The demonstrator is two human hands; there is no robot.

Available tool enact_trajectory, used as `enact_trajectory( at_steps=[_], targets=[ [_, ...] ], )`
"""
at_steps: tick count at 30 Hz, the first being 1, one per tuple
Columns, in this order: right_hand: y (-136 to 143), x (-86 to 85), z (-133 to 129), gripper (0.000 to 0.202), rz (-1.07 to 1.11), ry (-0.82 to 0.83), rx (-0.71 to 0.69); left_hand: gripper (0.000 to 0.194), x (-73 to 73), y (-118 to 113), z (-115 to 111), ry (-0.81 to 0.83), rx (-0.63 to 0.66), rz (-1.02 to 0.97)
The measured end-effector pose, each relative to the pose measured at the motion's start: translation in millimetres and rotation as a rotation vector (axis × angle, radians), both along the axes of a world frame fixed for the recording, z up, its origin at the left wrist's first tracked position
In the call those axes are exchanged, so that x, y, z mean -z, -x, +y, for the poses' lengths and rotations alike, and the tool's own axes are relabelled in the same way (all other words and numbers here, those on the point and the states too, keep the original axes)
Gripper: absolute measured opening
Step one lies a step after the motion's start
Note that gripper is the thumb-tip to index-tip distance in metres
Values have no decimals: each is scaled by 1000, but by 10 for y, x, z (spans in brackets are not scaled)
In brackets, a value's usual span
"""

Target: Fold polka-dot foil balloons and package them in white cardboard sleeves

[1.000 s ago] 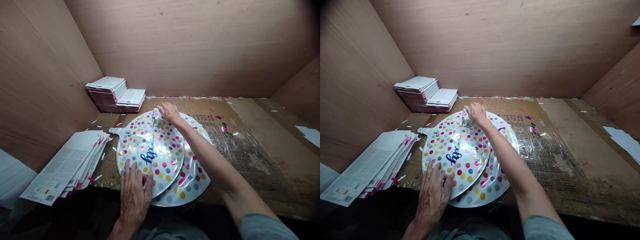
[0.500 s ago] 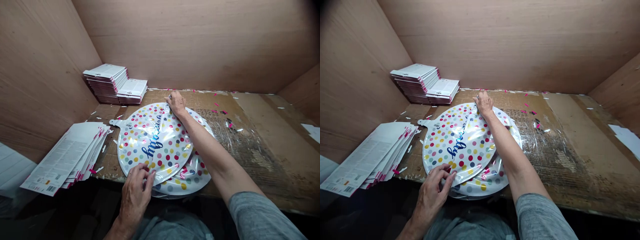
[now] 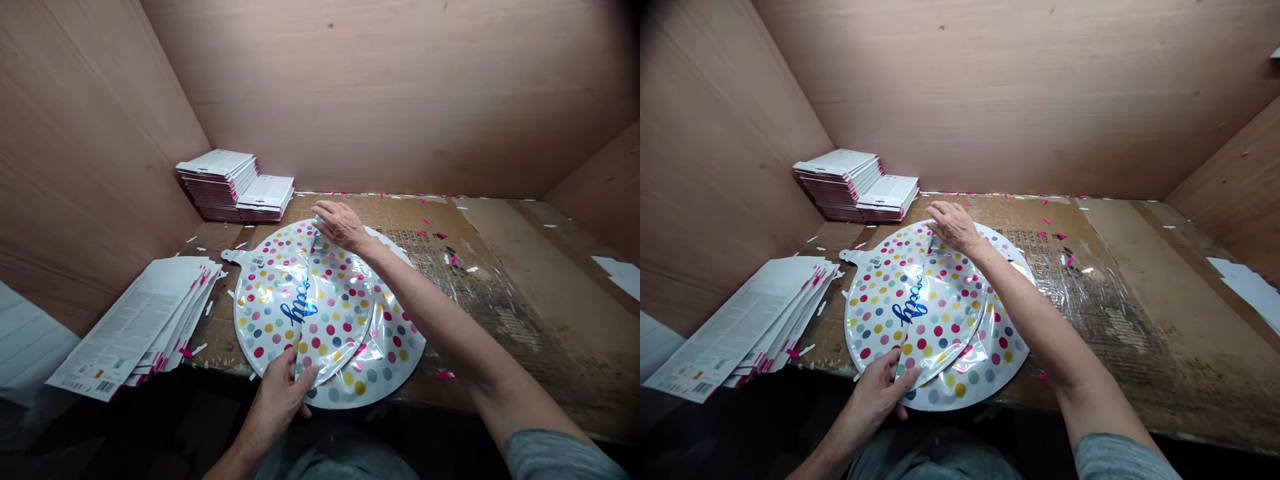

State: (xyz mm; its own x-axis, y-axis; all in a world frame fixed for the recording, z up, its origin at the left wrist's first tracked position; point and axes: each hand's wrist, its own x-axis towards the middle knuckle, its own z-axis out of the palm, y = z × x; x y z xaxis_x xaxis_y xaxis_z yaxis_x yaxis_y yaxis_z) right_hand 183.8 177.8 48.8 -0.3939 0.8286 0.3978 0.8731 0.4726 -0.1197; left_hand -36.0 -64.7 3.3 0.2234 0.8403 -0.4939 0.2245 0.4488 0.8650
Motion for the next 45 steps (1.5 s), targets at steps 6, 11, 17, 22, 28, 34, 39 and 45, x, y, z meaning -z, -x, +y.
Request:
enact_trajectory(
  at_steps=[6,11,17,22,28,34,39,45],
  targets=[
    [159,0,440,56,192,313,486,49,139,20,-34,0,-47,13],
    [38,154,611,43,186,347,375,53,253,22,-32,34,-31,-45],
    [-227,301,167,54,178,167,410,61,99,77,33,145,-2,-142],
    [-438,19,-799,50,330,16,22,56,-115,94,12,202,60,-206],
    [115,79,-2419,69,406,-204,-243,50,-632,12,207,238,48,-378],
    [333,405,-2709,75,376,-470,143,46,-1094,36,359,177,172,-313],
    [-115,647,-2671,71,162,-278,172,76,-774,249,470,-233,271,269],
    [-291,744,-2803,76,-13,-150,63,67,-322,-326,1026,-985,534,655]
  ],
)
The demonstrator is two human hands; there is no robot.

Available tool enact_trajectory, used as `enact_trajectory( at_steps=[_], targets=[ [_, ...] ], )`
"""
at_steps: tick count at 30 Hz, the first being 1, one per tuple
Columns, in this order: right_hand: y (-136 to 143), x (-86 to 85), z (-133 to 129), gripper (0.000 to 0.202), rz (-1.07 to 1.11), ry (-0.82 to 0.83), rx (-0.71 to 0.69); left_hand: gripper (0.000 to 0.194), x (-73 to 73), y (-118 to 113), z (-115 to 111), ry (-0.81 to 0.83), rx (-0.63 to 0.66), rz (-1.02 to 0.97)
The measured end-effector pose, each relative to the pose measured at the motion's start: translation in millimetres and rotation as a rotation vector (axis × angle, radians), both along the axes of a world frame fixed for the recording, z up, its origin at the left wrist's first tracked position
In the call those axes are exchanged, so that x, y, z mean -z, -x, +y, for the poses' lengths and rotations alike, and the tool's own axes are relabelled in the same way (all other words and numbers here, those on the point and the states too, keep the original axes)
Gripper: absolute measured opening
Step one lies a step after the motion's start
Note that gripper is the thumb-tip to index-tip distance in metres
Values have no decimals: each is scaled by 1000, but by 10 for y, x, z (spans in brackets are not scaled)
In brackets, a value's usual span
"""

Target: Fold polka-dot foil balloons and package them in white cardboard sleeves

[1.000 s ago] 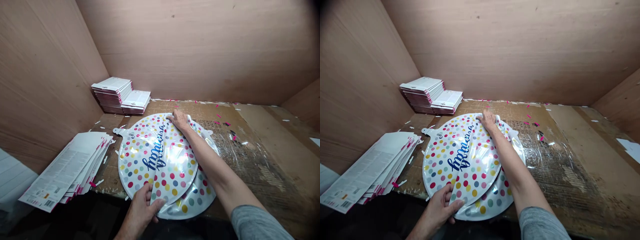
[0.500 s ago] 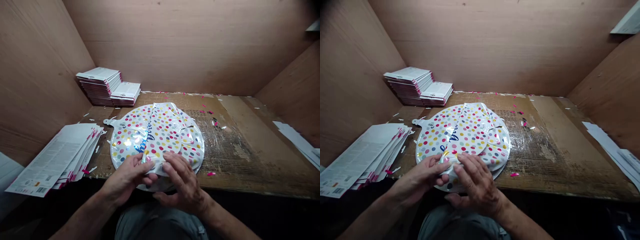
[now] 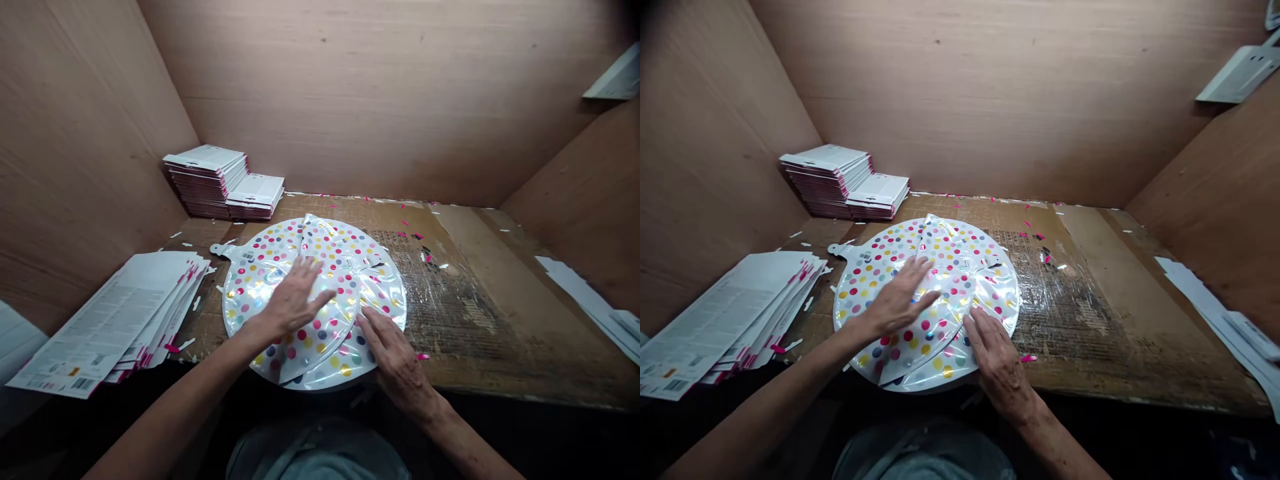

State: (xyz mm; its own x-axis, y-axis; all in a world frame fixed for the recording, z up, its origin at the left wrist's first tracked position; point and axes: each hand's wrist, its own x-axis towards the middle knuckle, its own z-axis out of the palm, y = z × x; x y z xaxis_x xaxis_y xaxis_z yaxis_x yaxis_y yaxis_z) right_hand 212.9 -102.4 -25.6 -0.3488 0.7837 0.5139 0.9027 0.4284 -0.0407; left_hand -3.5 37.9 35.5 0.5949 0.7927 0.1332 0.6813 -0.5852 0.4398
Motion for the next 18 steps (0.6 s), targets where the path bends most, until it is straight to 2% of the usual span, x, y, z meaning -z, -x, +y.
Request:
enact_trajectory(
  at_steps=[2,5,6,8,10,13,15,16,18],
  targets=[
    [-48,32,-46,71,-40,8,3,67,160,-271,114,-90,169,85],
    [-195,9,-57,58,-79,64,-42,61,353,-475,179,-132,290,142],
    [-258,-49,-19,55,-70,127,-74,60,378,-479,198,-120,308,126],
    [-385,-270,160,49,-1,348,-144,58,348,-411,264,-43,324,35],
    [-490,-606,501,43,104,672,-200,62,243,-275,377,116,287,-104],
    [-571,-1127,1237,28,135,1166,-258,80,90,-34,577,429,81,-317],
    [-579,-1349,1742,23,162,1288,-188,90,62,98,685,655,-17,-468],
    [-578,-1403,1960,27,196,1284,-116,93,73,143,727,757,-25,-556],
    [-584,-1402,2273,36,295,1156,67,94,130,182,789,879,-20,-704]
  ],
)
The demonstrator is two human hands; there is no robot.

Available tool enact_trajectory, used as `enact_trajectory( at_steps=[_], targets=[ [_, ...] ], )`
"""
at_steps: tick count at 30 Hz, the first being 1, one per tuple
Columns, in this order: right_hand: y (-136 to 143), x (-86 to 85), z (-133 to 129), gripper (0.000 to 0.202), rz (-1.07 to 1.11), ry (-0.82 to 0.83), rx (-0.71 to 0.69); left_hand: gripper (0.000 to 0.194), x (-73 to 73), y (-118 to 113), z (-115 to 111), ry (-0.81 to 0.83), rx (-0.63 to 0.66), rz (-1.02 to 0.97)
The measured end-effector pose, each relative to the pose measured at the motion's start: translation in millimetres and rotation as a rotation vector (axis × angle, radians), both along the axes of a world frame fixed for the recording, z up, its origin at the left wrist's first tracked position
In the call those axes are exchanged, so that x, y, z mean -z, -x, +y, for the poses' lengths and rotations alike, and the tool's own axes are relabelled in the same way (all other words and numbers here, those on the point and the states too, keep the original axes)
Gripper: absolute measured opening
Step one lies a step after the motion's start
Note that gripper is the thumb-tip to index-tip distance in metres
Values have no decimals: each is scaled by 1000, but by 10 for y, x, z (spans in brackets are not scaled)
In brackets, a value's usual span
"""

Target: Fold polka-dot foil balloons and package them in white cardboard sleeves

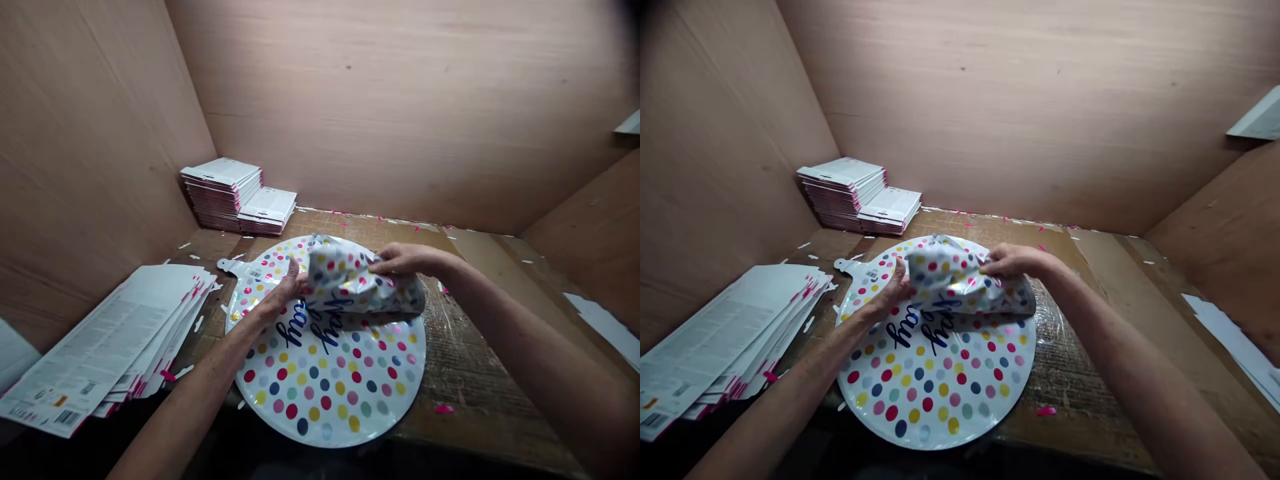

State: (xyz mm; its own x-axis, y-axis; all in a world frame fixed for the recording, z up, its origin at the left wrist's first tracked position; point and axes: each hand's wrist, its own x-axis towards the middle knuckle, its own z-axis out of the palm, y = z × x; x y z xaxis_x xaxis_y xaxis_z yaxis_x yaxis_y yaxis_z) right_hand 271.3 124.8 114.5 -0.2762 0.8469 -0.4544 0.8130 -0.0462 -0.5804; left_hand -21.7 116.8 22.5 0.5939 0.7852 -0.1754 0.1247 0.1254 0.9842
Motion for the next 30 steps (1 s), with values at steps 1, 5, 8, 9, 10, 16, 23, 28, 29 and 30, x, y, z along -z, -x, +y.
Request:
enact_trajectory(
  at_steps=[1,5,8,9,10,16,23,28,29,30],
  targets=[
    [-14,49,80,39,-16,-95,117,89,40,-6,24,-1,-27,-16],
    [-164,471,-122,51,74,-437,513,51,223,-128,102,-285,-288,295],
    [-315,902,-558,58,284,-540,736,36,330,-215,147,-366,-414,434],
    [-349,1033,-682,58,284,-573,774,32,352,-230,153,-368,-433,450],
    [-369,1146,-776,56,249,-616,780,27,365,-240,152,-377,-454,470],
    [-316,1358,-717,40,-244,-660,706,45,268,-344,7,-521,-541,656],
    [-289,1309,-705,41,-323,-615,681,58,176,-680,218,-1098,-236,840],
    [-88,1133,-891,57,-437,-986,135,69,460,-723,450,-963,-119,1004],
    [-36,1102,-870,54,-458,-989,-32,70,498,-715,468,-972,-119,995],
    [13,1078,-820,49,-486,-945,-159,71,519,-704,483,-970,-113,979]
  ],
)
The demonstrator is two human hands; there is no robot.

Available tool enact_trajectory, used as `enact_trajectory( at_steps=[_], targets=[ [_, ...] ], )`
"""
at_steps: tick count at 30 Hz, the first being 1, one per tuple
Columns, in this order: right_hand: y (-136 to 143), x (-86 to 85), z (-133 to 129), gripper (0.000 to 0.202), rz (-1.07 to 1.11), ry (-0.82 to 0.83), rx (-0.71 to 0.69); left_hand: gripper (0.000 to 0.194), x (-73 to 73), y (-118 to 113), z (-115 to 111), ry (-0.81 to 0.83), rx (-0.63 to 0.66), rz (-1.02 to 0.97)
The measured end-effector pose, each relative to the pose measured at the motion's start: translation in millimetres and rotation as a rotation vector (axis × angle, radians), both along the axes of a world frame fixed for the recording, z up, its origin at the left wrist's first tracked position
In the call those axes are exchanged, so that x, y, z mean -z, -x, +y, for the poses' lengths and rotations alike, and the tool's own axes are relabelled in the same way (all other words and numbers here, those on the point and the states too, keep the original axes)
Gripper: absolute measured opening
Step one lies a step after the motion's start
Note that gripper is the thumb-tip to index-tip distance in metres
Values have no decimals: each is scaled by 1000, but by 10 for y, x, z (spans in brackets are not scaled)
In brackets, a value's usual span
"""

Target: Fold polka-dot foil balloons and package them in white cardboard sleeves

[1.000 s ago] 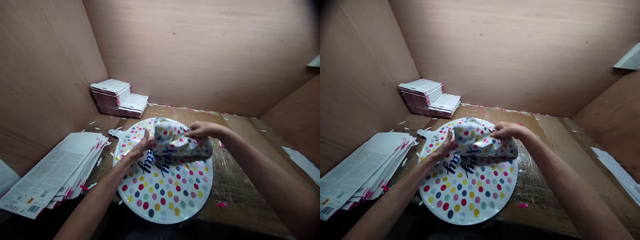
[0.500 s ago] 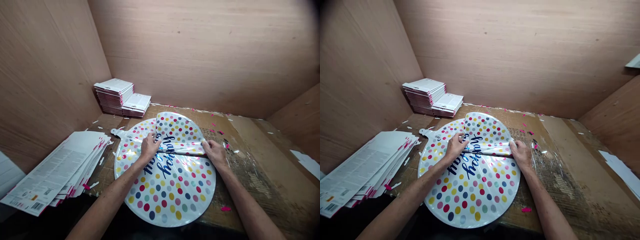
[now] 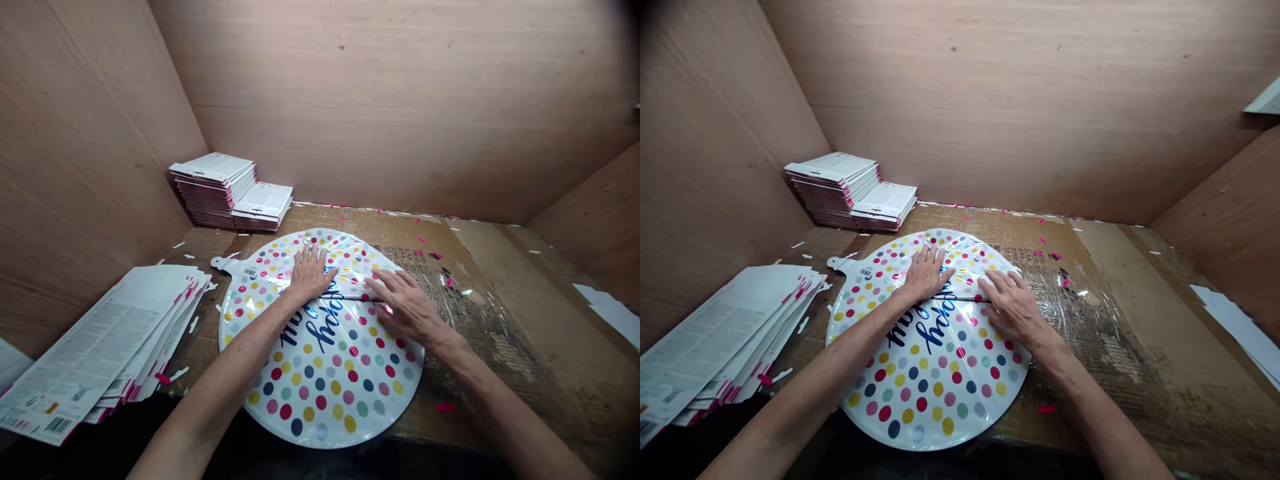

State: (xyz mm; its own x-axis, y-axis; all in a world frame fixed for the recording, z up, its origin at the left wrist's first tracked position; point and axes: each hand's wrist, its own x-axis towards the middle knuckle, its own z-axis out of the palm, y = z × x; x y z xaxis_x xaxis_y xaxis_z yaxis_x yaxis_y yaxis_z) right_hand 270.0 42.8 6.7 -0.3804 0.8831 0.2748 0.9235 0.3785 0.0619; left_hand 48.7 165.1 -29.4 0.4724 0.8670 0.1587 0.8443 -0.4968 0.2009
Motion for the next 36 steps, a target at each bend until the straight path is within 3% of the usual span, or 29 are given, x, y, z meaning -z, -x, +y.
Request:
enact_trajectory(
  at_steps=[3,6,9,11,13,16,18,20,23,26,28,31,34,36],
  targets=[
    [87,-33,243,39,-133,189,16,73,-30,50,67,133,-19,-138],
    [5,-85,372,35,-140,244,84,67,-129,119,189,284,-99,-342],
    [-257,-243,182,35,-116,237,154,67,-232,165,302,304,-131,-418],
    [-427,-381,-64,30,-110,225,286,66,-309,172,301,305,-127,-437],
    [-463,-474,-307,22,-153,233,456,63,-398,173,170,298,-127,-451],
    [-139,-446,-540,21,-202,231,554,70,-496,210,-322,174,0,-451],
    [255,-346,-612,25,-141,187,487,76,-489,277,-758,-30,280,-353],
    [642,-252,-681,39,-26,147,359,66,-409,374,-1136,-128,421,-238],
    [952,-193,-833,67,178,180,-14,45,-218,597,-1403,-164,345,-181],
    [891,-147,-910,91,263,188,-366,40,-69,929,-1384,-163,246,-256],
    [771,-62,-852,85,248,89,-401,41,-35,1154,-1356,-125,256,-329],
    [658,99,-665,59,177,2,-409,47,-69,1389,-1402,-63,281,-353],
    [658,160,-493,47,143,112,-505,44,-141,1478,-1496,-76,234,-288],
    [708,122,-393,39,218,192,-444,37,-165,1481,-1529,-62,186,-281]
  ],
)
